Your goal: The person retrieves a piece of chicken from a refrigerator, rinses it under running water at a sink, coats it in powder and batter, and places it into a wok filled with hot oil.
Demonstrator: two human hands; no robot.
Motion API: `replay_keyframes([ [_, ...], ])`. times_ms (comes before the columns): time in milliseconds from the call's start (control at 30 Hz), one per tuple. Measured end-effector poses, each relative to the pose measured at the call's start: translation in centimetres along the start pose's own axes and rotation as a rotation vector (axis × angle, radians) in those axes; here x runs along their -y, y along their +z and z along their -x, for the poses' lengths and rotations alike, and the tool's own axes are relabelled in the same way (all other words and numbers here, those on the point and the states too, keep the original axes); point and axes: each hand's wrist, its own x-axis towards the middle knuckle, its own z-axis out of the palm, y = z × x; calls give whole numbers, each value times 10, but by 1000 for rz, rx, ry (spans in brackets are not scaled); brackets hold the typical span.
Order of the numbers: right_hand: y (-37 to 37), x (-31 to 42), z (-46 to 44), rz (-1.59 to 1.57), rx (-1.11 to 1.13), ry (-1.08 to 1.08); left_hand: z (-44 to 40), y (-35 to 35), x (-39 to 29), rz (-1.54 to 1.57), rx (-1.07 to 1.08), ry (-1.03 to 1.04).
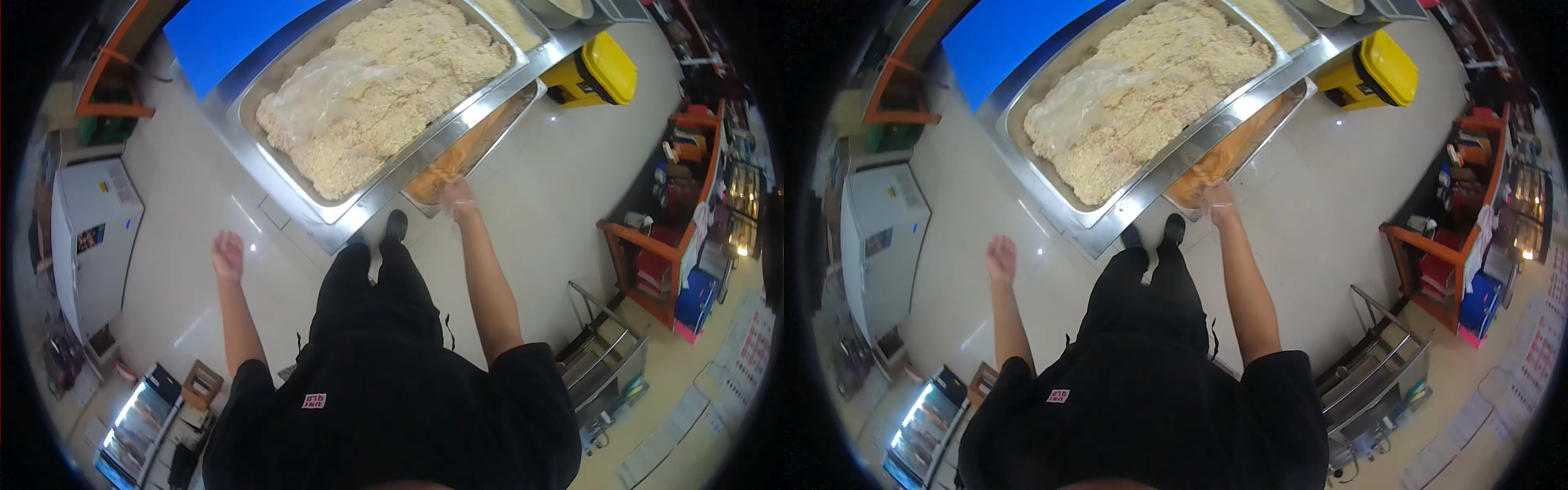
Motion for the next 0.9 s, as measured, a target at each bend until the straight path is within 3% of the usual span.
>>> replay_keyframes([
  [67, -14, 9, 18, 59, 21, -90, 60, -39, 44, -29, 126, -146],
  [100, -20, 16, 27, 117, 8, -117, 51, -78, 69, -178, 60, -286],
  [133, -25, 25, 35, 176, -7, -152, 88, -63, 98, -254, -7, -217],
  [167, -30, 39, 34, 238, -22, -196, 90, -78, 126, -265, -46, -326],
  [200, -40, 52, 23, 429, -46, -279, 103, -51, 147, -437, -119, -475],
  [300, -56, 61, 19, 994, -82, -420, 144, 24, 199, -677, 147, -522],
  [367, -18, 104, 27, 1313, -77, -541, 157, 76, 235, -731, 338, -493],
  [467, -29, 92, -69, 1915, 268, -592, 182, 162, 279, -720, 464, -474],
  [567, -82, 45, -184, 1831, 199, -1011, 191, 219, 337, -519, 416, -394],
  [667, -53, 52, -178, 1825, 450, -703, 203, 243, 389, -348, 287, -299],
  [767, -28, 43, -165, 1829, 565, -599, 201, 264, 425, -203, 141, -160],
  [900, -17, 62, -186, 1756, 616, -625, 205, 275, 434, -104, 38, -32],
])
